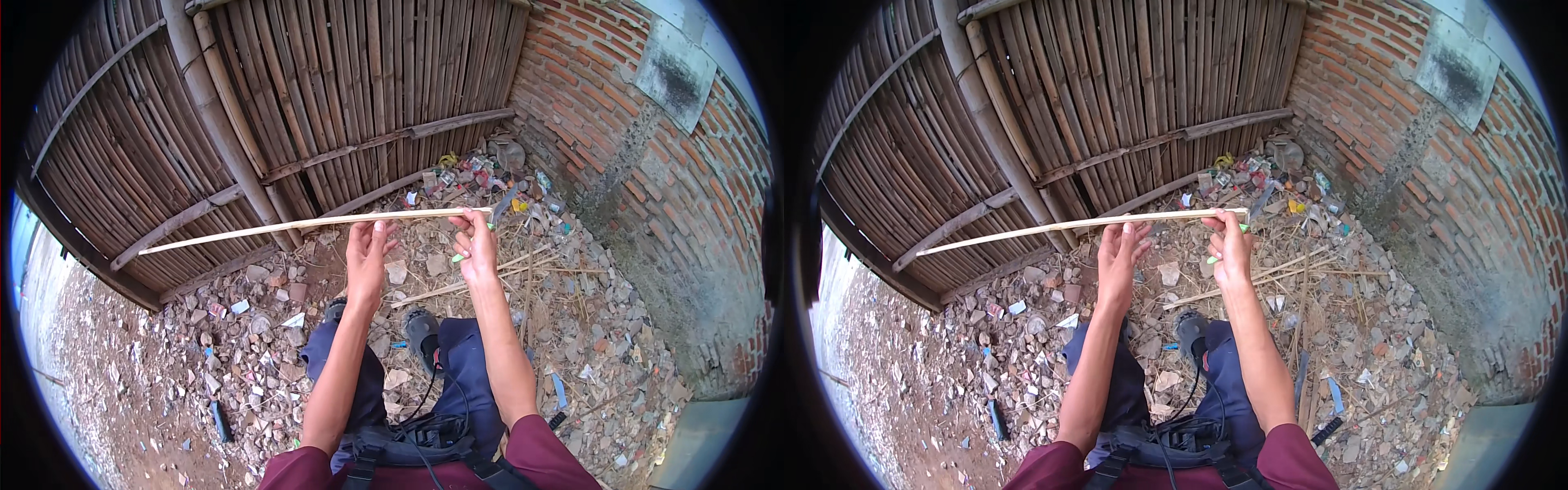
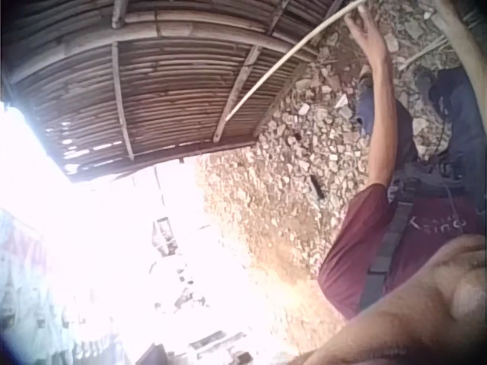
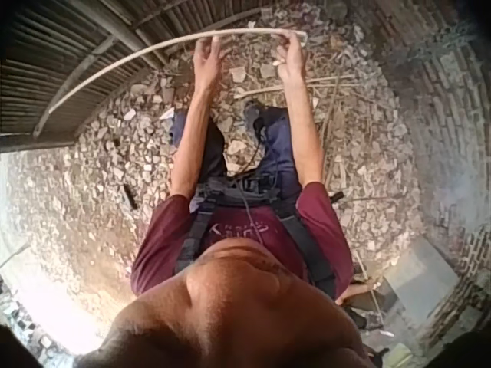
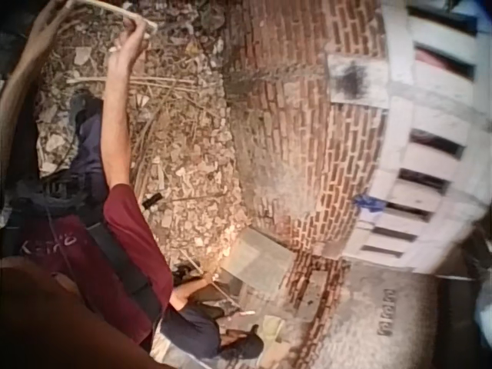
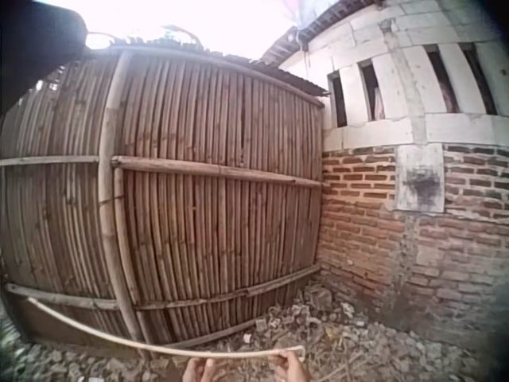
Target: The person uses a knife to shave and smooth the surface of a thin wooden stick by hand.
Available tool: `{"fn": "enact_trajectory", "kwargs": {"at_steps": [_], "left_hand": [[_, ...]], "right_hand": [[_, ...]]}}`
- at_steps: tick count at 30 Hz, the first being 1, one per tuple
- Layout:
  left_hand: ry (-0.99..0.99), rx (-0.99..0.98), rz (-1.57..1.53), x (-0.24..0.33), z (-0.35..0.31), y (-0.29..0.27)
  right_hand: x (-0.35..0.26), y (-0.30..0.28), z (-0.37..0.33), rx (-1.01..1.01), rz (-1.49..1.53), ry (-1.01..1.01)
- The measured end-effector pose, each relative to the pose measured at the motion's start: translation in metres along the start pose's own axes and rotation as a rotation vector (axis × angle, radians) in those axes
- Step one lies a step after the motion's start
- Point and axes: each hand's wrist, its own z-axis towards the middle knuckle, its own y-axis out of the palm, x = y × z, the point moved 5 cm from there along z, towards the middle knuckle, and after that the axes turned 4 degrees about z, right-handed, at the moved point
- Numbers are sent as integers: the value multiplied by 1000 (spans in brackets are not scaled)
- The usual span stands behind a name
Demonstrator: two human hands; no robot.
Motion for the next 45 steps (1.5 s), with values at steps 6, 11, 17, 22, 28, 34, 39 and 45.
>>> {"fn": "enact_trajectory", "kwargs": {"at_steps": [6, 11, 17, 22, 28, 34, 39, 45], "left_hand": [[125, 131, -191, 16, 11, -12], [238, 223, -198, 19, 11, -41], [392, 309, 68, 44, 2, -64], [321, 111, 332, 30, 3, -65], [194, -163, 522, 29, -11, -29], [113, -396, 742, 15, -19, -8], [82, -494, 750, 6, -24, 4], [196, -310, 775, 6, -28, 3]], "right_hand": [[9, 16, -15, -46, 23, 75], [14, 23, -25, -152, -64, 120], [-34, -11, 5, 16, -780, -503], [-47, 0, -10, 42, -1012, -443], [-11, 52, -36, -403, -623, -360], [12, 63, -36, -485, -557, -266], [5, 57, -36, -412, -483, -280], [-25, 39, -25, -226, -366, -385]]}}
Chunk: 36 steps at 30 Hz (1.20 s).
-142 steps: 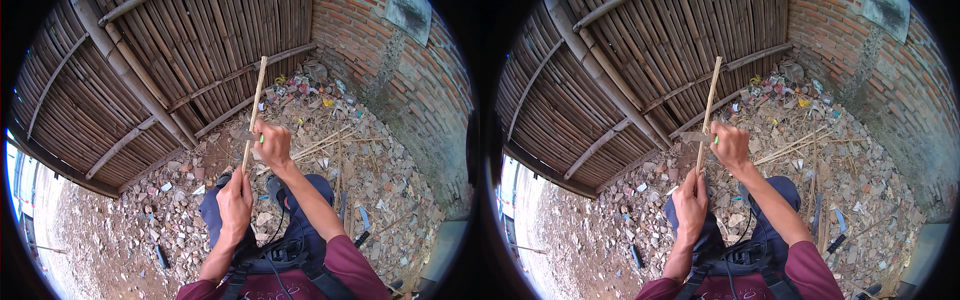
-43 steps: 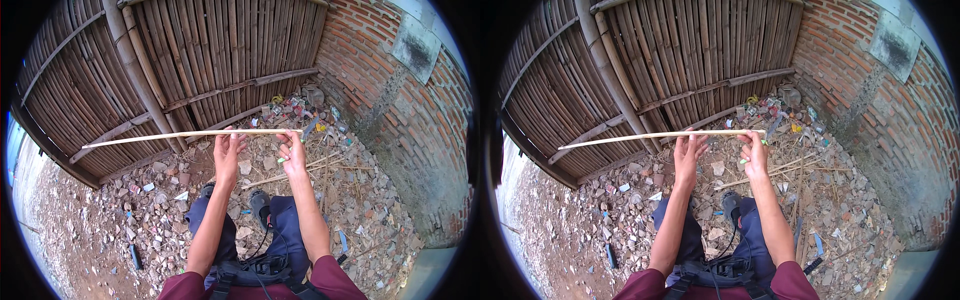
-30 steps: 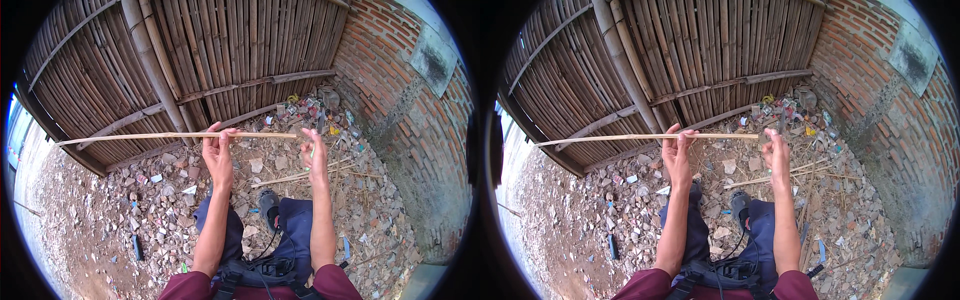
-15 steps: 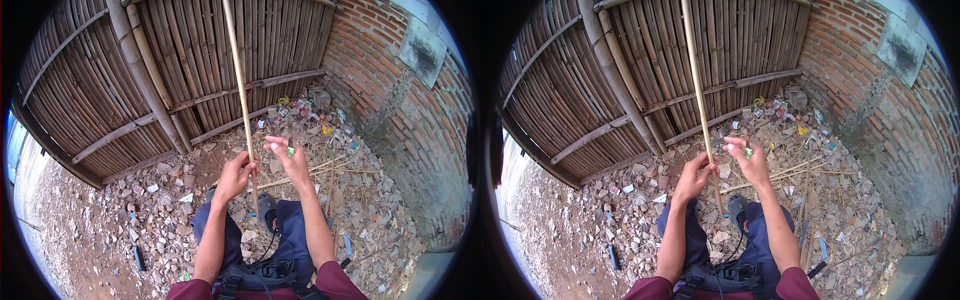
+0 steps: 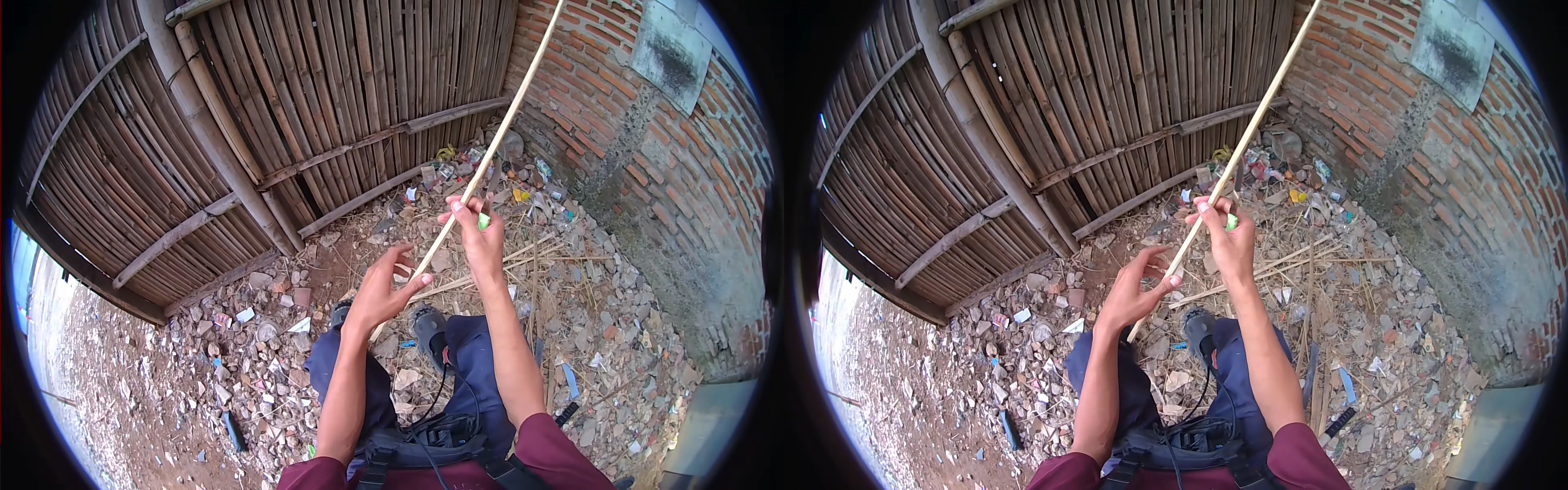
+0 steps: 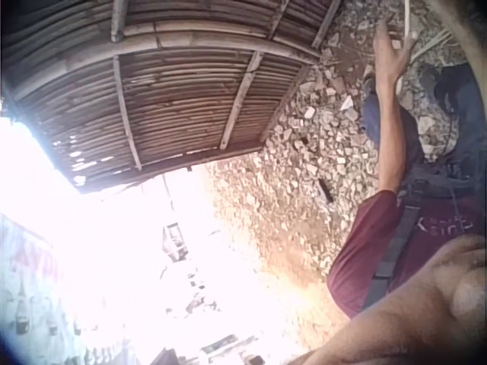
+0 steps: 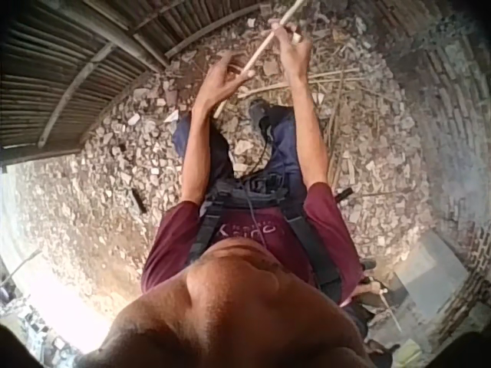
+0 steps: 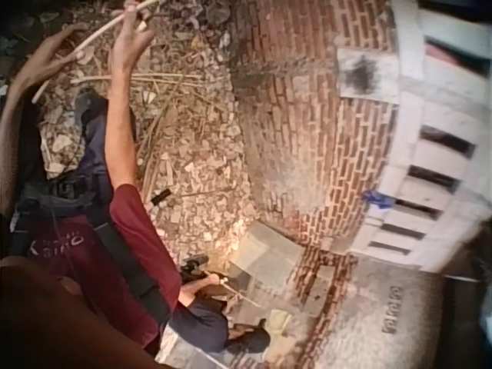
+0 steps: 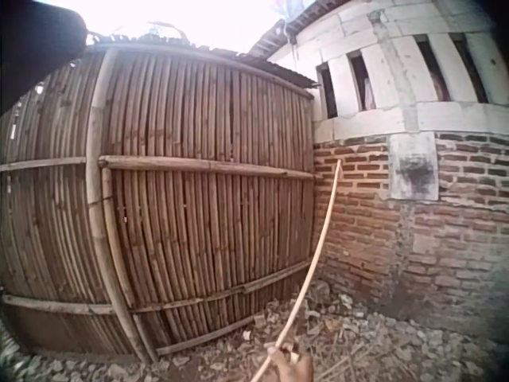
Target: The person uses a knife to shave and smooth the surface of a thin wooden stick by hand.
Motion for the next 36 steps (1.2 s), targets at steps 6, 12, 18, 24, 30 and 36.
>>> {"fn": "enact_trajectory", "kwargs": {"at_steps": [6, 12, 18, 24, 30, 36], "left_hand": [[-126, -284, -172, -19, -5, 18], [-53, -87, -49, 1, -1, 14], [-103, 98, -118, -1, -1, 14], [-159, 133, -219, -3, -5, 11], [-187, 199, -145, -10, -5, 4], [-195, 251, -63, -8, -7, 4]], "right_hand": [[-4, -35, 18, 127, -24, 74], [0, -53, 26, 77, -452, -112], [7, -15, 6, -131, -706, -295], [0, 25, 1, -182, -1073, -499], [17, 41, 24, -327, -1210, -472], [43, 42, 32, -257, -1204, -623]]}}
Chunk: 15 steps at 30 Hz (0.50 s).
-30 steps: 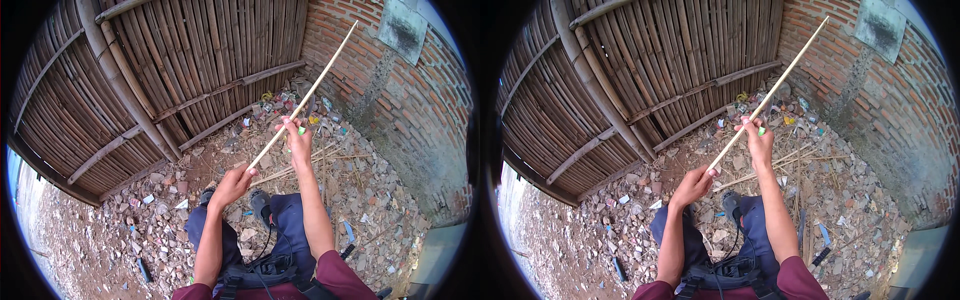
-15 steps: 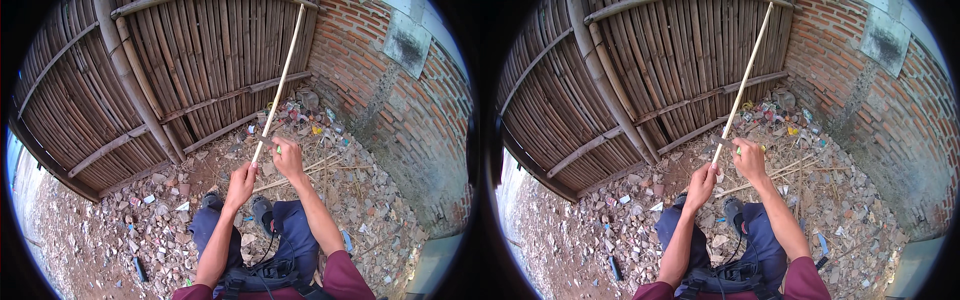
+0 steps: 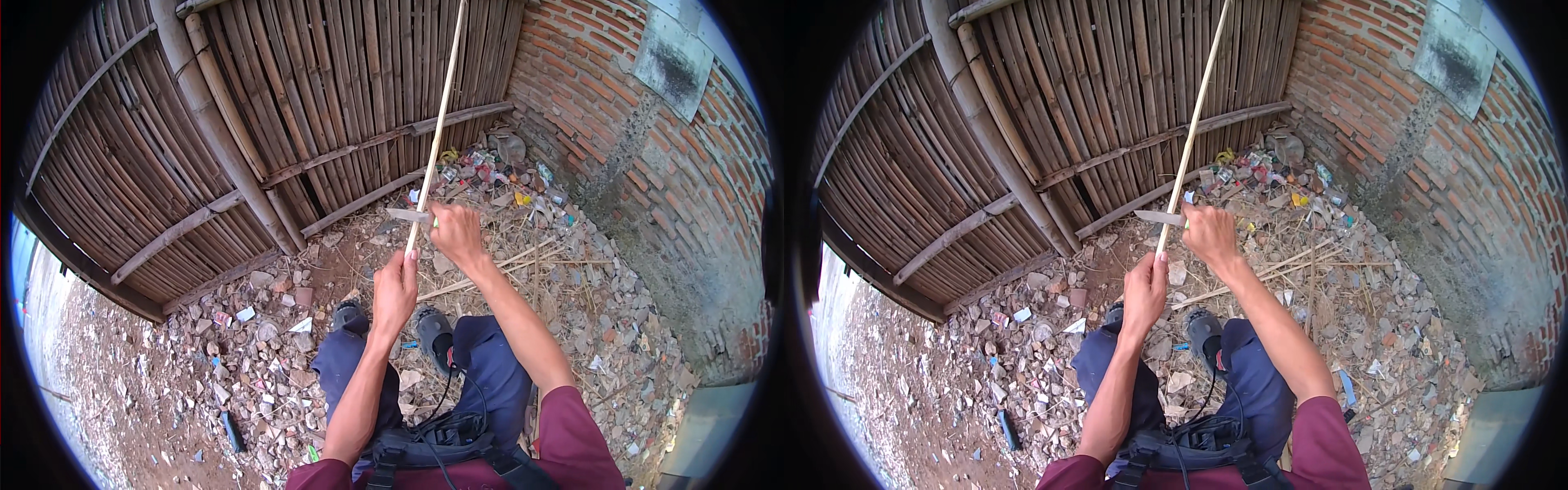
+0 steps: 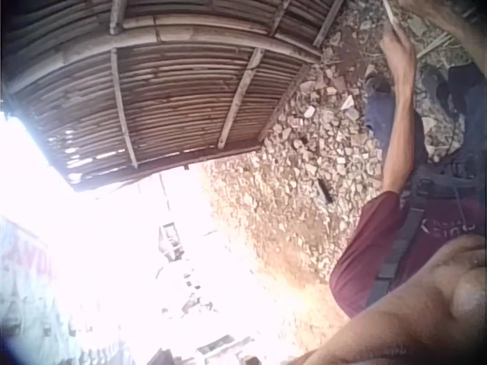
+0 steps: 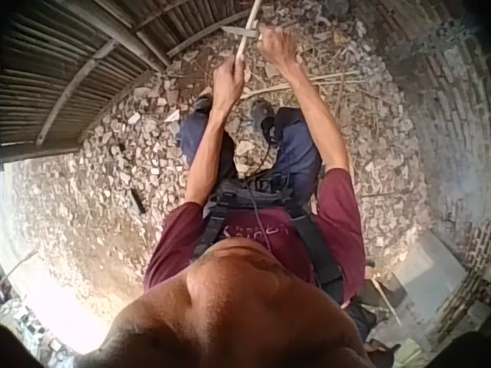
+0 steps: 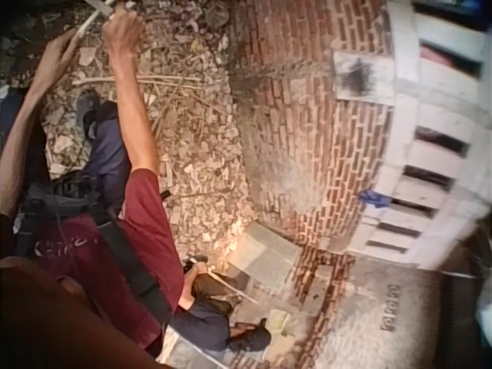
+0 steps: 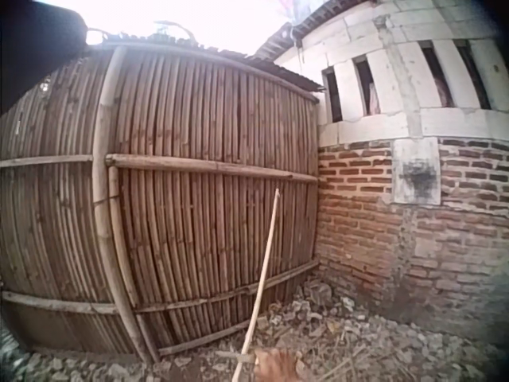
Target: The person uses a knife to shave and smooth the surface of a thin wooden stick by hand.
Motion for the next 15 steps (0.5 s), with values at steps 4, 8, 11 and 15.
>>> {"fn": "enact_trajectory", "kwargs": {"at_steps": [4, 8, 11, 15], "left_hand": [[24, 41, 75, 2, -1, -1], [12, 70, 100, 9, -2, -3], [16, 80, 166, 4, -2, -3], [21, 78, 229, 2, -2, -1]], "right_hand": [[8, 14, -2, -1, 52, 17], [7, 18, 1, 20, 23, 18], [8, 19, 2, 37, 10, 35], [19, 28, 2, 25, 47, 94]]}}
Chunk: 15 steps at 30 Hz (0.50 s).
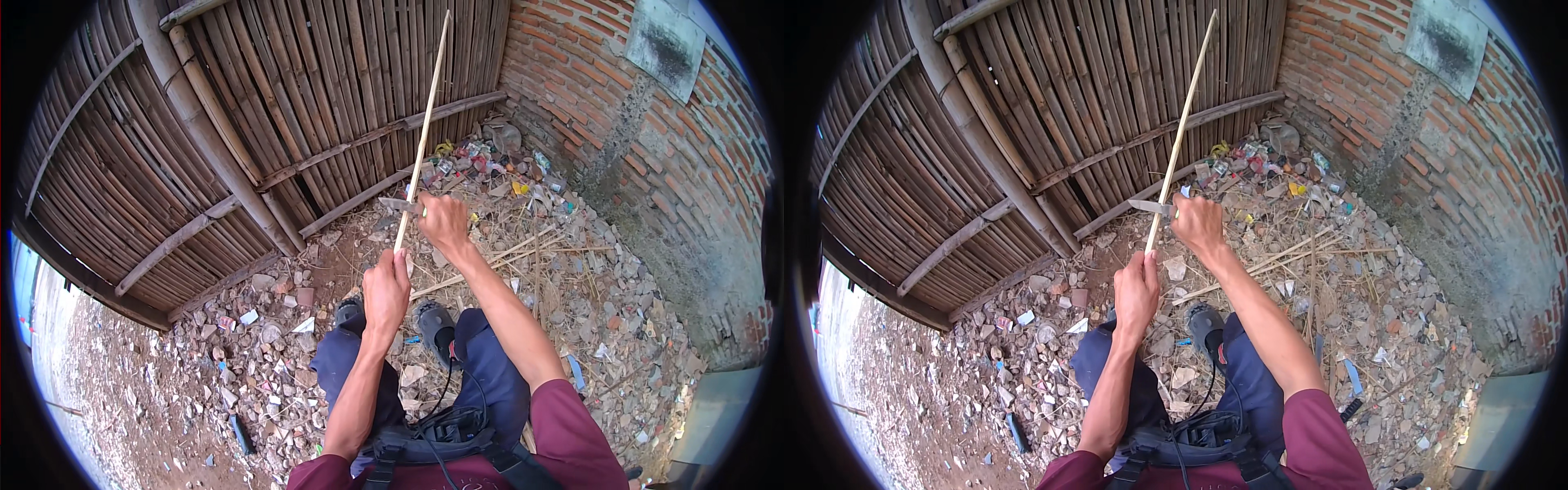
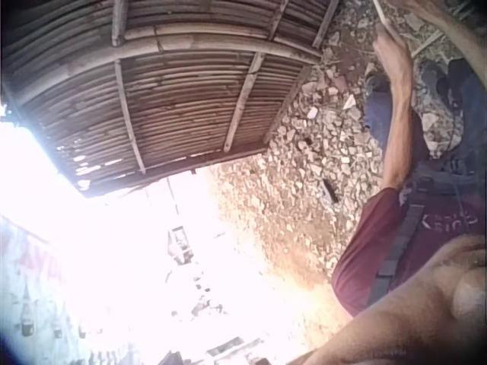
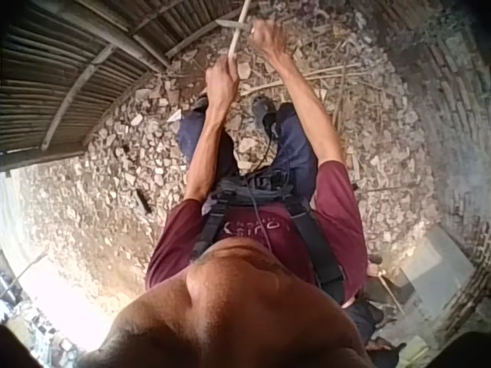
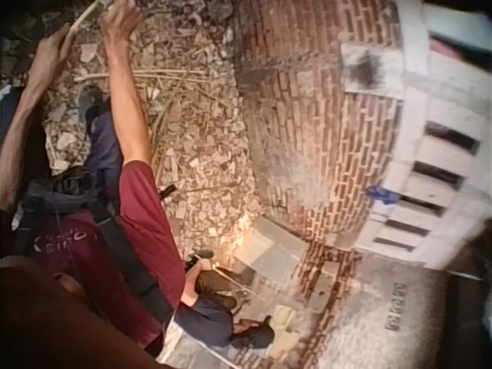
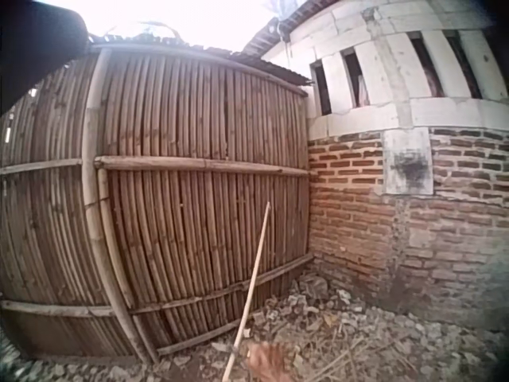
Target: The person uses a knife to shave and smooth the surface of a thin wooden stick by hand.
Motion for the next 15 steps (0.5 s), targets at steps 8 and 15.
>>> {"fn": "enact_trajectory", "kwargs": {"at_steps": [8, 15], "left_hand": [[78, -24, 130, 11, -41, -6], [108, -50, 74, 22, -50, -12]], "right_hand": [[75, -24, 2, 109, -56, 277], [87, -46, 3, 284, 10, 454]]}}
